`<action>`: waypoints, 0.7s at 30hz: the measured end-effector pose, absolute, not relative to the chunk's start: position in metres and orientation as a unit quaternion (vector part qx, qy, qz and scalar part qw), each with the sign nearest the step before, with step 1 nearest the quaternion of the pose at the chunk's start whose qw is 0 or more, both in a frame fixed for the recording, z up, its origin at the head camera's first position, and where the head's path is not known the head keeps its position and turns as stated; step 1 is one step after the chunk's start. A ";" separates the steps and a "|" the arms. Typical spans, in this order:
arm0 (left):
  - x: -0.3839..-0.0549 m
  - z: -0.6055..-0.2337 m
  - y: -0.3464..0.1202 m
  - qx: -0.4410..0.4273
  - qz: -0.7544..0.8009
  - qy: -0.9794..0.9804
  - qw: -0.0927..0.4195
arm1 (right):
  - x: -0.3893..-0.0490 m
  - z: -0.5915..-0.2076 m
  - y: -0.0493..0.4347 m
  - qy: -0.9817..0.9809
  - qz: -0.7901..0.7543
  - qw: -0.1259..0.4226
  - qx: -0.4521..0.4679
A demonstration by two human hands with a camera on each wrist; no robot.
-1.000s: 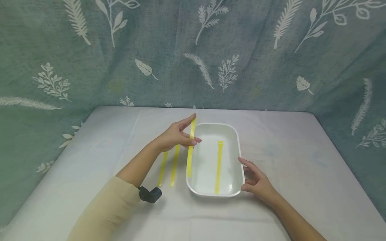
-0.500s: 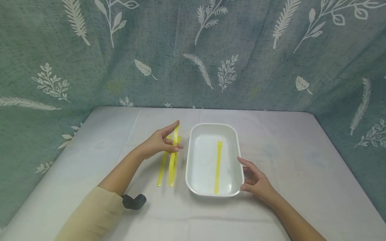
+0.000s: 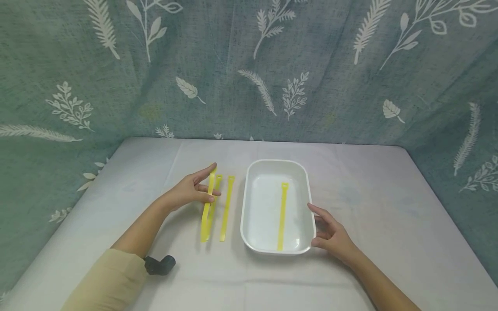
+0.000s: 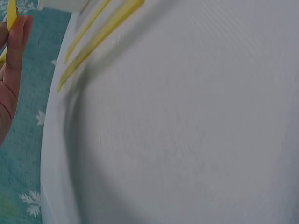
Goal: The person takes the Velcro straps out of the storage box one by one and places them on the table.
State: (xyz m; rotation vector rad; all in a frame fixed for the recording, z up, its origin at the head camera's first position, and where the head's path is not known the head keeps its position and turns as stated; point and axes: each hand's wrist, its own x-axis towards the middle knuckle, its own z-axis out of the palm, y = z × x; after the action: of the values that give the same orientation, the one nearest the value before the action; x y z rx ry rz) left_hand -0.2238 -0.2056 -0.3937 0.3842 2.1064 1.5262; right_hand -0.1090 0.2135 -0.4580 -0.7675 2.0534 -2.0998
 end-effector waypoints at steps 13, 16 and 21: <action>-0.227 -0.411 -0.228 0.137 0.526 0.806 0.237 | -0.110 -0.459 0.213 0.666 -0.700 0.057 -0.251; -0.230 -0.414 -0.230 0.135 0.513 0.814 0.237 | -0.110 -0.459 0.214 0.666 -0.699 0.055 -0.255; -0.235 -0.420 -0.232 0.131 0.467 0.839 0.246 | -0.111 -0.458 0.214 0.663 -0.701 0.056 -0.258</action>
State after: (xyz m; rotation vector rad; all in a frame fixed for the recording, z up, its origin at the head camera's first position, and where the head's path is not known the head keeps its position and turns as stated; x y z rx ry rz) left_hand -0.2347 -0.2323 -0.4204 0.3569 2.2894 1.2738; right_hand -0.1109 0.2145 -0.4582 -0.7820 2.0104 -2.1266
